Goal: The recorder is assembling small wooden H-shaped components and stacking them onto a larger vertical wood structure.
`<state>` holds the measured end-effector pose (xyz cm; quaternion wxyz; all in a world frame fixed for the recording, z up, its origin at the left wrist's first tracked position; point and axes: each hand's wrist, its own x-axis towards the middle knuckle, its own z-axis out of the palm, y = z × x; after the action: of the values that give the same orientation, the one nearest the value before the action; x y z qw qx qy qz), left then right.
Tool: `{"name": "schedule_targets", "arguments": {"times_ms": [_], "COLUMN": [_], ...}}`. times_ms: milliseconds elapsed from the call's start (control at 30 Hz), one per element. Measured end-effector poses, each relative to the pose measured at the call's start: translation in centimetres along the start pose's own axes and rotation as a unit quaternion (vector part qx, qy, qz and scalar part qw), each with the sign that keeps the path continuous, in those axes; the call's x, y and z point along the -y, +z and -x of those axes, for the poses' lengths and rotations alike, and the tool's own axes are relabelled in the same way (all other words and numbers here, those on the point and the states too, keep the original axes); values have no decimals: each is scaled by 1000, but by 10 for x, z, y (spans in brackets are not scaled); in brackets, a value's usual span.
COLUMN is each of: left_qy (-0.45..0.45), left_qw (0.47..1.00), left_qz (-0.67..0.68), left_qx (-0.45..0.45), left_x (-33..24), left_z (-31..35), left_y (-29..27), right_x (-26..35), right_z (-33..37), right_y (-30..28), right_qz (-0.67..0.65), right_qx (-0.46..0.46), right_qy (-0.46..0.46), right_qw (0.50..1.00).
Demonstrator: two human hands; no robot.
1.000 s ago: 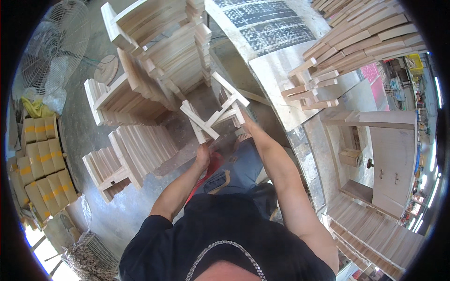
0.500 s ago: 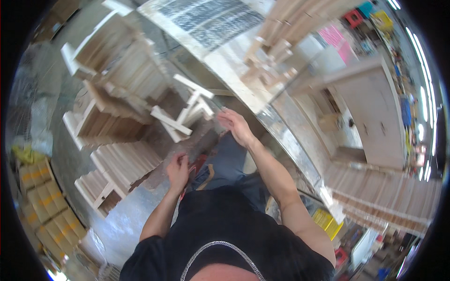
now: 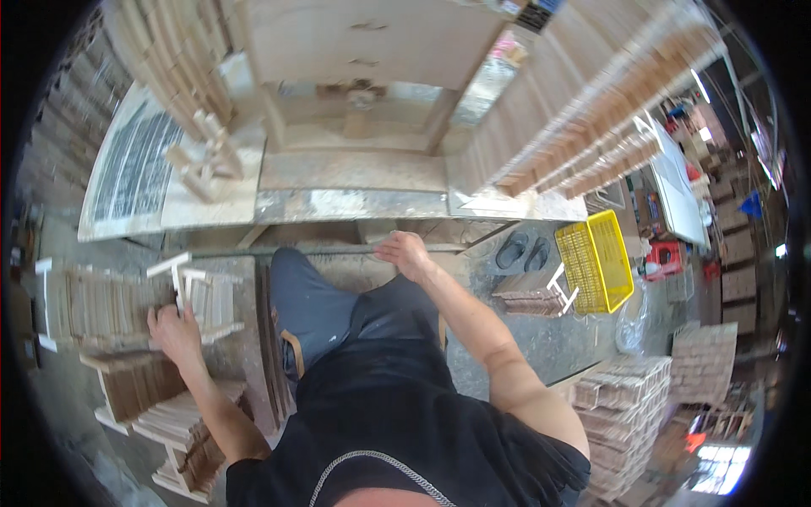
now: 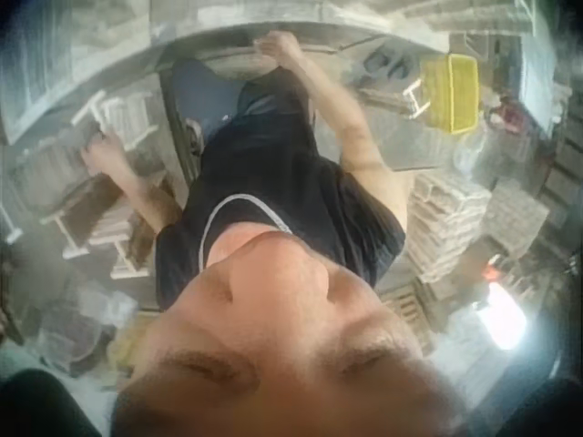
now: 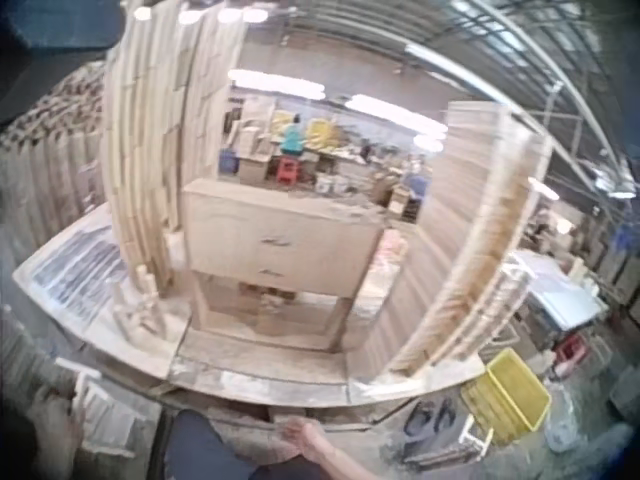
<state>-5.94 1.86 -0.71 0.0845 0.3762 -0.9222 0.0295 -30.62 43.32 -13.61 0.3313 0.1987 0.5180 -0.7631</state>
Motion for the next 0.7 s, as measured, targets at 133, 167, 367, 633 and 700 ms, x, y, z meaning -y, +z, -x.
{"name": "schedule_targets", "arguments": {"times_ms": [133, 167, 367, 633, 700], "left_qy": [-35, -51, -68, -9, 3], "left_qw": [994, 994, 997, 996, 998], "left_qz": [-39, -31, 14, -37, -34], "left_qx": [93, 90, 40, 77, 58], "left_x": [0, 1, 3, 39, 56], "left_z": [-16, -17, -11, -32, -42], "left_y": [17, 20, 31, 66, 87], "right_x": [13, 16, 31, 264, 351], "right_z": [-31, -33, 30, 241, 300], "right_y": [-16, -12, -15, -55, -49], "right_qz": [-147, -157, -93, 528, 509], "right_qx": [-52, -41, 7, -114, -240], "right_qy": [-71, -98, -130, -661, -726], "right_qw": [985, 982, 987, 521, 395]}}
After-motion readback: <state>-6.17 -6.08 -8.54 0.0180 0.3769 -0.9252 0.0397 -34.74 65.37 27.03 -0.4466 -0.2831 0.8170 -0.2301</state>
